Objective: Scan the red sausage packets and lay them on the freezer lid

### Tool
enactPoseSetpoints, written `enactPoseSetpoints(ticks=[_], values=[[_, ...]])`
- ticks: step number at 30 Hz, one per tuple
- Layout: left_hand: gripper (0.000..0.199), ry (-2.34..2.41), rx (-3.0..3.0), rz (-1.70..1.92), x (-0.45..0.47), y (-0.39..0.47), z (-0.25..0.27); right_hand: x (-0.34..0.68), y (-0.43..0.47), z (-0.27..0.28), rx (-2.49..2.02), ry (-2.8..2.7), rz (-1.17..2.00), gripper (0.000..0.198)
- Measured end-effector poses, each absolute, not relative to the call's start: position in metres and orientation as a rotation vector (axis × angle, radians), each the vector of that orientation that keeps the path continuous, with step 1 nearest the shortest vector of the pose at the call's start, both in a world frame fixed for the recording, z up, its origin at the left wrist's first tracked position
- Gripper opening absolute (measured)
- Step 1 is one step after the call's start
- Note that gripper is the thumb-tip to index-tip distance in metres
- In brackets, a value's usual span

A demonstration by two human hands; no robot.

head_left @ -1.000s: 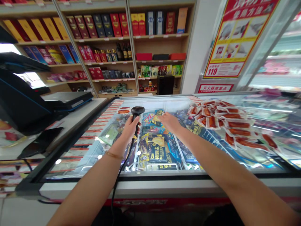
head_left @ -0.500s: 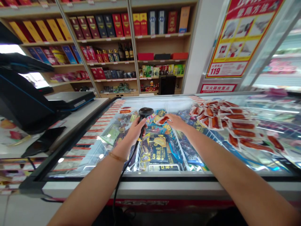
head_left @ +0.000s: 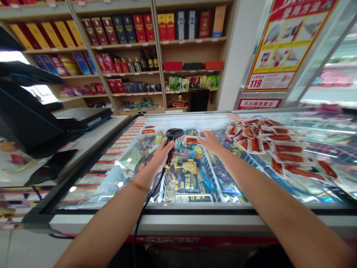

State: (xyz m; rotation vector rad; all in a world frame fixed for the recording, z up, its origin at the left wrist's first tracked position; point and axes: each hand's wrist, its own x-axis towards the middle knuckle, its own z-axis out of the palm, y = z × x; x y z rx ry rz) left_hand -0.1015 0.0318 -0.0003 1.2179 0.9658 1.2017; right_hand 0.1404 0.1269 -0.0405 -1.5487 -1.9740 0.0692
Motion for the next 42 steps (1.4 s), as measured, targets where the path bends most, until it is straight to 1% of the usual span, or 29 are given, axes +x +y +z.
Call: enactPoseSetpoints(ticks=[2,3,7,13,20,29,42], values=[[0.049,0.961,1.242,1.202,-0.102,0.031,0.000,0.139,0.126,-0.040,-1.607,-2.038,0.069,0.040],[0.048,0.958,1.255,1.199,-0.101,0.031,-0.001,0.138,0.126,-0.039,-1.603,-2.071,0.080,0.041],[0.046,0.950,1.284,1.196,-0.099,0.033,-0.002,0.139,0.128,-0.040,-1.478,-1.948,0.115,0.034],[0.044,0.937,1.301,1.204,-0.091,0.035,-0.002,0.144,0.136,-0.045,-1.325,-1.650,0.189,0.037],[0.041,0.899,1.351,1.178,-0.089,0.033,-0.004,0.140,0.138,-0.049,-1.189,-1.629,0.191,0.034],[0.043,0.926,1.387,1.131,-0.092,0.035,-0.004,0.139,0.134,-0.048,-1.107,-1.599,0.099,0.030],[0.042,0.949,1.398,1.100,-0.092,0.033,-0.004,0.138,0.133,-0.045,-1.110,-1.610,0.096,0.029]])
